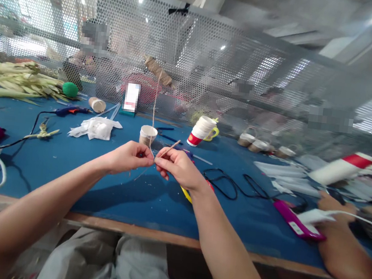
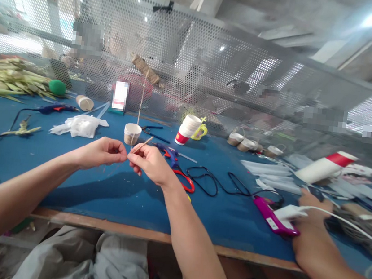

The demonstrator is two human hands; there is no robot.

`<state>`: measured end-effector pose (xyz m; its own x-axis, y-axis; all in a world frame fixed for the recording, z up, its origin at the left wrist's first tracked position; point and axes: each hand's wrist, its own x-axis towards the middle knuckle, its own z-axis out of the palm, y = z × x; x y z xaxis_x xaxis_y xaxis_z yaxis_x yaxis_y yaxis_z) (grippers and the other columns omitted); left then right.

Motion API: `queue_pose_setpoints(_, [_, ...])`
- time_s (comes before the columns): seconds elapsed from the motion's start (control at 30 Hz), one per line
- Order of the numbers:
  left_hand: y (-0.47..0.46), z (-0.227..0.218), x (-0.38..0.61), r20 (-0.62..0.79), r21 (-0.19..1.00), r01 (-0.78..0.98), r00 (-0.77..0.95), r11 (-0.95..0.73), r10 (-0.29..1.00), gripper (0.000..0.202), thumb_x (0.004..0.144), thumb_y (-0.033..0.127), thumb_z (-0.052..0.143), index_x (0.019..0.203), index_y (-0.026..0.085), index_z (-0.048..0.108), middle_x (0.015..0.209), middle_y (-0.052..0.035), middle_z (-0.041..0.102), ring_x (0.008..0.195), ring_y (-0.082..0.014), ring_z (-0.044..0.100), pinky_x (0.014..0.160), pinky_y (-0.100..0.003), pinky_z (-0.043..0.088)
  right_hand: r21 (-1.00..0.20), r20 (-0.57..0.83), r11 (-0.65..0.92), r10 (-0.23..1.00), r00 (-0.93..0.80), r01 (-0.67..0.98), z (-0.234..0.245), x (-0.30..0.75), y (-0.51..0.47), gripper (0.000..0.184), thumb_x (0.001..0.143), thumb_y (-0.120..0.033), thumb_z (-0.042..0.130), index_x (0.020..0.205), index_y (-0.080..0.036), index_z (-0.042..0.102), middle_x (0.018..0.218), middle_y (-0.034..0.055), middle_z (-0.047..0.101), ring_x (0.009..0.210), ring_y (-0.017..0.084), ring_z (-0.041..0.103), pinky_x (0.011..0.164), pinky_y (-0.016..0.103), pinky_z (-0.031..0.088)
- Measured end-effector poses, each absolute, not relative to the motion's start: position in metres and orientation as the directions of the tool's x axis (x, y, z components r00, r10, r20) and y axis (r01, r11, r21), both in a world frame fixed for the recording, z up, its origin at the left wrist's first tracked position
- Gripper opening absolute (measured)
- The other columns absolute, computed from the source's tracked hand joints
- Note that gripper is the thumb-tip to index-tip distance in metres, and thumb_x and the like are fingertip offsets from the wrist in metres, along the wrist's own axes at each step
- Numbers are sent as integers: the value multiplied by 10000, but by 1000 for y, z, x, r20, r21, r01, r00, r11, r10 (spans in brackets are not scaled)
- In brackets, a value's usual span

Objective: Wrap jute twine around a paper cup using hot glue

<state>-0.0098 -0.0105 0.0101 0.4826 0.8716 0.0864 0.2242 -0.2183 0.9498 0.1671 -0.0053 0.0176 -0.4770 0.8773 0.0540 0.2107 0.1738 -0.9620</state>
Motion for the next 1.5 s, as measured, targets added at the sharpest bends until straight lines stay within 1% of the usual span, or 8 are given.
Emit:
queue_pose_setpoints(0.1, [-10, 10, -10, 59, 972, 171, 491, -163, 869, 211, 685, 334, 594, 685, 131, 535, 542, 58, 427, 456, -44, 325, 409, -181, 230, -966, 60, 173, 875, -481, 194, 18, 167, -6, 208, 684, -304, 642, 720, -151, 506, 536, -45, 536, 422, 55, 476, 389, 183, 367])
queue_pose_setpoints(0.27, [-9, 11, -11, 0, 999, 43, 571, -30, 821, 248, 667, 356, 621, 670, 127, 526, 537, 66, 397, 430, -29, 275, 404, -190, 191, -971, 73, 175, 868, -491, 164, 20, 167, -7, 231, 682, -337, 648, 720, -154, 512, 549, -43, 536, 436, 55, 475, 404, 189, 375])
queue_pose_setpoints(0.37, [-9, 10, -9, 35, 996, 50, 531, -73, 846, 242, 676, 353, 607, 663, 130, 515, 553, 59, 408, 439, -31, 293, 408, -188, 203, -973, 66, 163, 877, -476, 166, 19, 167, -7, 252, 688, -365, 646, 739, -158, 512, 565, -40, 538, 452, 60, 480, 422, 198, 390])
queue_pose_setpoints(0.53, [-8, 5, -7, 88, 967, 182, 424, -180, 902, 208, 696, 332, 579, 661, 138, 513, 532, 58, 400, 453, -46, 315, 415, -186, 238, -946, 93, 209, 907, -411, 247, 15, 164, -5, 269, 698, -388, 641, 729, -153, 514, 556, -41, 517, 444, 57, 456, 406, 194, 352])
queue_pose_setpoints(0.8, [-9, 8, -8, 79, 980, 119, 494, -158, 866, 208, 701, 330, 582, 685, 128, 538, 561, 47, 440, 465, -42, 331, 415, -177, 244, -973, 51, 146, 892, -449, 180, 18, 166, -6, 237, 684, -334, 650, 728, -159, 496, 557, -52, 518, 436, 52, 449, 418, 198, 351])
queue_pose_setpoints(1.17, [-9, 8, -10, 58, 989, 84, 544, -123, 837, 188, 720, 309, 574, 683, 131, 528, 582, 49, 429, 468, -36, 323, 421, -175, 243, -977, 50, 144, 874, -484, 160, 19, 167, -7, 229, 688, -334, 631, 741, -162, 490, 568, -49, 523, 448, 55, 456, 420, 201, 361])
queue_pose_setpoints(1.37, [-9, 7, -7, 71, 959, 211, 461, -187, 885, 203, 718, 332, 564, 673, 139, 519, 522, 61, 397, 449, -47, 317, 411, -179, 234, -946, 41, 169, 909, -416, 276, 17, 164, -5, 269, 708, -400, 619, 721, -158, 504, 561, -41, 517, 443, 54, 449, 409, 197, 353])
queue_pose_setpoints(1.5, [-8, 6, -9, 59, 978, 138, 527, -154, 848, 222, 721, 348, 572, 691, 132, 533, 564, 52, 424, 466, -44, 325, 423, -183, 240, -948, 33, 166, 900, -435, 273, 18, 164, -6, 280, 700, -405, 632, 713, -160, 498, 558, -44, 517, 440, 52, 450, 410, 195, 356])
